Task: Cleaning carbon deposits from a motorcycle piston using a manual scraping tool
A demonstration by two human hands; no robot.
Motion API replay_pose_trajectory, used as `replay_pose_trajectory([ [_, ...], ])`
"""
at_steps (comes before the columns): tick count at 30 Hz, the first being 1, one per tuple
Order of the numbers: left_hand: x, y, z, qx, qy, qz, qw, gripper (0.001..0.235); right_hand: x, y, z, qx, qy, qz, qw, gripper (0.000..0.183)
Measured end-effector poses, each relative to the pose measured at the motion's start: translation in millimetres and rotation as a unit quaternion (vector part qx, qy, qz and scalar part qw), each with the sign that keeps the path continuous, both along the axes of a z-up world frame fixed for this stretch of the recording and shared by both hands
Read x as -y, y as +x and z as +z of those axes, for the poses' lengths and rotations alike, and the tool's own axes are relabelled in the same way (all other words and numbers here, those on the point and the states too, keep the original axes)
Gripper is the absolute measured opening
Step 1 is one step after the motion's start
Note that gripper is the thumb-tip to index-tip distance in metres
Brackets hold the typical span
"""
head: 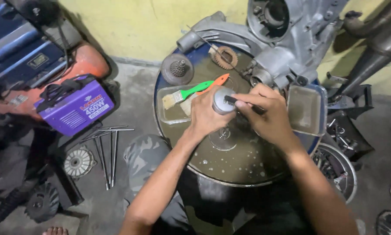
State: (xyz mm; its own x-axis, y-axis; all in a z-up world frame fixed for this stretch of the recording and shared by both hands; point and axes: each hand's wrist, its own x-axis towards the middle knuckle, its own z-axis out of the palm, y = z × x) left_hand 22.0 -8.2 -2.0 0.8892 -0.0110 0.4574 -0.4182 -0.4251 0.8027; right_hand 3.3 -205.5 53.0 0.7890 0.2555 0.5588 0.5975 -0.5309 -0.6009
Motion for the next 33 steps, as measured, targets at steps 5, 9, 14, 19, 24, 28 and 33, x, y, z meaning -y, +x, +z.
replay_pose_trajectory([
  [5,0,14,-16,0.154,0.02,-0.033,0.987,0.038,-7,-4,8,0.076,-0.057,-0.04,0.995,0.014],
  [9,-3,18,-12,0.156,0.016,-0.038,0.987,0.041,-7,-9,21,0.064,-0.045,0.006,0.997,0.011],
  [14,-9,14,-11,0.142,0.017,-0.05,0.988,0.049,-15,-10,10,0.068,-0.012,-0.005,0.998,0.008],
  [19,-15,13,-1,0.122,-0.005,-0.087,0.989,0.058,-20,-19,27,0.011,-0.028,-0.024,0.999,0.013],
  [24,-7,17,-14,0.114,0.017,-0.099,0.988,0.064,-30,-23,18,0.054,0.013,-0.021,0.998,0.016],
  [28,-7,15,-7,0.094,-0.005,-0.108,0.99,0.058,-14,-20,30,-0.008,-0.023,-0.02,0.999,0.013],
  [33,-17,13,4,0.087,0.01,-0.083,0.993,0.049,-35,-26,32,0.024,-0.022,-0.055,0.998,0.01],
])
